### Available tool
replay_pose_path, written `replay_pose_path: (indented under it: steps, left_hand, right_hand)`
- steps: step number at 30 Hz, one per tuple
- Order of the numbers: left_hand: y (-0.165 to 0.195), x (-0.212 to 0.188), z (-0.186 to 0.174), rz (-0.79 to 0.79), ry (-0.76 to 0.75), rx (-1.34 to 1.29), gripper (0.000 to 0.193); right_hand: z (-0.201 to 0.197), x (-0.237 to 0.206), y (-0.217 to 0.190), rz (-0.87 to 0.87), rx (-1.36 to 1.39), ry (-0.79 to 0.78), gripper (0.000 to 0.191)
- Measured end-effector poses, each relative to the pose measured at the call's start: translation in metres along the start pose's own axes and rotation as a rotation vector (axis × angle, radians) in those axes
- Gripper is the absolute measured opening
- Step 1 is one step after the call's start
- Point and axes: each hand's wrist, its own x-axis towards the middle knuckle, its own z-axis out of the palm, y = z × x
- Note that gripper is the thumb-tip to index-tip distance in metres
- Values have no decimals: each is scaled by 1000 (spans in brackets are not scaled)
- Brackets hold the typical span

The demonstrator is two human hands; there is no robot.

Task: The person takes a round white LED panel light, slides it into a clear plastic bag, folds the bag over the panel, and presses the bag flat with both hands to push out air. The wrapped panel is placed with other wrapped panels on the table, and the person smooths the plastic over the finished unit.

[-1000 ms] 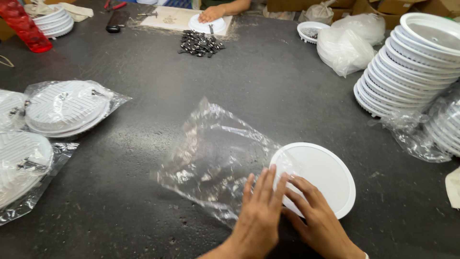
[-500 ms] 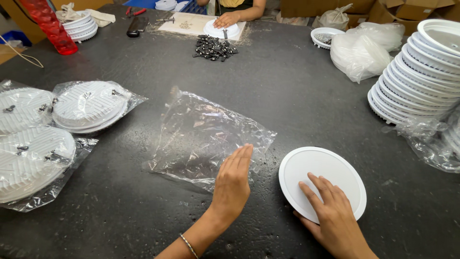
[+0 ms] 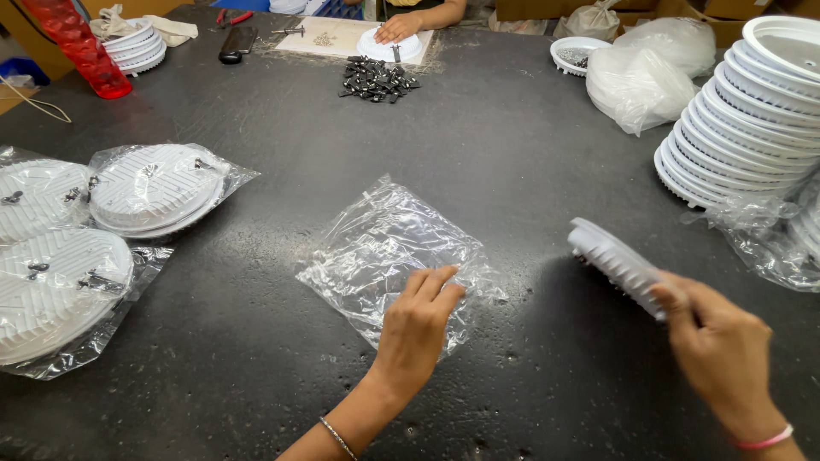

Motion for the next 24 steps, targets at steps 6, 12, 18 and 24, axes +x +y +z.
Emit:
replay_pose_path:
  steps: [6, 12, 18, 24]
  left_hand:
    - [6, 0, 0, 4, -40, 46, 42]
    - [10, -2, 5, -70, -76, -131, 47]
    - [14, 5, 3, -195, -229, -229, 58]
    - [19, 2, 1, -317, -360, -344, 60]
  right_hand:
    - [-2, 18, 73, 367, 253, 115, 45]
    - [8, 36, 96, 699, 1344, -229, 35]
    - [39, 6, 39, 862, 1374, -595, 45]
    - [39, -3, -7, 823, 1210, -697, 59]
